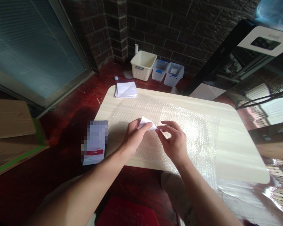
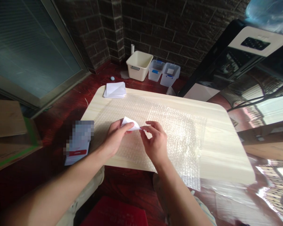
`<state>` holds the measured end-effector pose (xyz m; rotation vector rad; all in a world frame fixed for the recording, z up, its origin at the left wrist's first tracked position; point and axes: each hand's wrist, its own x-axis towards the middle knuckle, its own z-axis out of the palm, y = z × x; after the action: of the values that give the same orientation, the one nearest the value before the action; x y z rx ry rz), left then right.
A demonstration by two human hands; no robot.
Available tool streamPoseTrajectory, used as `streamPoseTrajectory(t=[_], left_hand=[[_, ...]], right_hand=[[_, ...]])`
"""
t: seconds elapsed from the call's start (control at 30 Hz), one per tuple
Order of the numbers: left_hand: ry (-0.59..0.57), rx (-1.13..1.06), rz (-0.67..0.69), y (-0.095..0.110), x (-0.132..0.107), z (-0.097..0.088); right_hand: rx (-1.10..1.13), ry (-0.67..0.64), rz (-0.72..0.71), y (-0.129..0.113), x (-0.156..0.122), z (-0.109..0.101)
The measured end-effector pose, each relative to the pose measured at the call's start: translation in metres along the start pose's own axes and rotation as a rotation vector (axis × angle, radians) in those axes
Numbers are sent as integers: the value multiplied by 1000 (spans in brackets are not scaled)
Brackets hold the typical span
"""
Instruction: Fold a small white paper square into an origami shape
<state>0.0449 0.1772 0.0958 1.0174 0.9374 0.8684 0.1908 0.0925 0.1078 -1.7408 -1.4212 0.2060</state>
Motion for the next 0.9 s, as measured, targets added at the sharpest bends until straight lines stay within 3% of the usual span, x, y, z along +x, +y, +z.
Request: streamPoseTrajectory(t=[0.13, 0.23, 0.33, 0.43, 0.57, 0.73, 0.9], left_hand=[[-43, 31, -95, 7, 3, -3], [-88, 31, -147, 6, 3, -3], [-36, 12, -66, 3, 2, -1], [-1, 19, 20, -1, 0, 2], [-89, 71, -14, -1, -4, 6], [-140, 20, -63, 1, -5, 6], [-103, 235, 32, -7, 1, 0]], right_hand=[[-19, -22, -63, 3, 1, -3], [44, 21, -35, 4, 0, -2], [292, 86, 190, 3, 0, 3], [591, 43, 450, 0, 2, 8], [745, -29, 550, -3, 5, 9], [657, -9, 449, 3, 2, 8], [130, -38, 211, 4, 0, 5]])
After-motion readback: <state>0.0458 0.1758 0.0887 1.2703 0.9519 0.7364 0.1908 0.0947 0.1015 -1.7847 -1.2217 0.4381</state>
